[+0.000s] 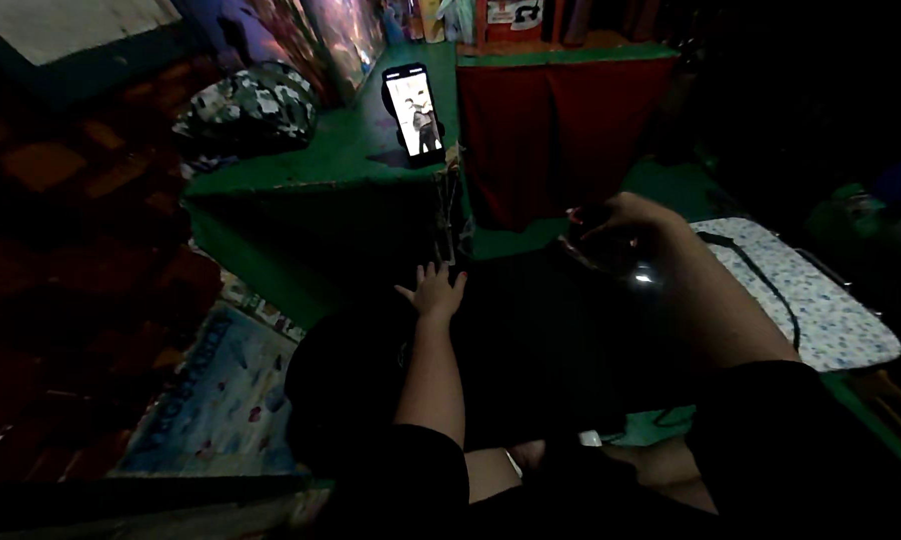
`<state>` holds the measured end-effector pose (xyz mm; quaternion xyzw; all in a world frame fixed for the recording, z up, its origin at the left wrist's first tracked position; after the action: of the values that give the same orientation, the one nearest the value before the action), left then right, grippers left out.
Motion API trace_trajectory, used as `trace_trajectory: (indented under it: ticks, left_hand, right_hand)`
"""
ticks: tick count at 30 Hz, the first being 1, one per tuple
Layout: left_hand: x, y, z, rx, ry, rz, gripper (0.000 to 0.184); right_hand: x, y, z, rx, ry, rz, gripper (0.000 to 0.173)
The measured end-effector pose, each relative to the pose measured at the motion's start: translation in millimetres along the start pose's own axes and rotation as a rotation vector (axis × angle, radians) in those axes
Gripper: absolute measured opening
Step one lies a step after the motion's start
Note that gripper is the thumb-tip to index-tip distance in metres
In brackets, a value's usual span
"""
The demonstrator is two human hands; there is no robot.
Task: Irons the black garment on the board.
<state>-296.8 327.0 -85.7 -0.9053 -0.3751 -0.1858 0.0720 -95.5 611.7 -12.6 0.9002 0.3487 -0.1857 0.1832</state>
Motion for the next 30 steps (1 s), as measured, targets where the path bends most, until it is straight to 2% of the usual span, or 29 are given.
trace_trajectory:
  ticks: [4,6,8,10,13,16,18,21,24,26,28,30]
  left_hand:
    - [-29.4,3.1,-14.2,0.068,0.038,-0.111,0.059]
    - [-39.6,5.5,-21.1,0.102,0.054,-0.157,0.056]
    - [-43.1,6.4,-25.2,0.124,0.055,-0.175,0.052]
    - [-44.6,3.6,-24.4,0.109,0.037,-0.179,0.052]
    - [-44.6,0.6,-23.5,0.099,0.022,-0.182,0.053]
    - [-44.9,0.9,-22.9,0.100,0.015,-0.180,0.051]
    - [-44.5,3.2,-23.4,0.109,0.026,-0.177,0.048]
    - [-48.8,3.6,-25.3,0.178,0.106,-0.188,0.043]
    - [-56.0,4.8,-34.7,0.338,0.282,-0.204,0.043]
    - [-59.8,11.2,-44.0,0.468,0.431,-0.200,0.043]
    - [-64.8,17.5,-49.6,0.606,0.599,-0.180,0.042]
    - [-71.6,18.8,-49.3,0.735,0.787,-0.129,0.042]
  right_hand:
    - [-36.9,48.7,33.8,-0.316,-0.052,-0.315,0.026]
    - [-55.0,73.8,43.3,-0.448,-0.077,-0.412,0.022]
    - [-61.5,79.7,47.4,-0.507,-0.137,-0.416,0.022]
    - [-61.1,70.3,47.1,-0.446,-0.194,-0.372,0.026]
    - [-65.9,48.8,38.5,-0.175,-0.171,-0.231,0.037]
    - [-80.9,45.7,28.1,0.150,-0.029,-0.057,0.054]
    - [-93.9,49.9,28.0,0.235,0.084,0.006,0.056]
    - [-102.9,38.9,38.1,0.126,0.068,-0.133,0.055]
    - [-115.1,32.0,63.2,-0.155,-0.075,-0.443,0.043]
    - [-126.0,40.6,75.2,-0.324,-0.187,-0.557,0.034]
    - [-130.3,42.2,76.3,-0.356,-0.250,-0.504,0.032]
    - [-129.9,30.8,71.7,-0.178,-0.200,-0.387,0.040]
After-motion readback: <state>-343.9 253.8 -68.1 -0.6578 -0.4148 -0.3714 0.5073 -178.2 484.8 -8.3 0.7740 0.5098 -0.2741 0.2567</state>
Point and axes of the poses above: each hand's wrist, its own y-axis away from the middle knuckle, its own z-axis out of the palm, x = y × z, the point moved 9 cm from there along -y, towards the middle knuckle, and after that the axes turned 8 degrees about z, right-handed, at the moved point
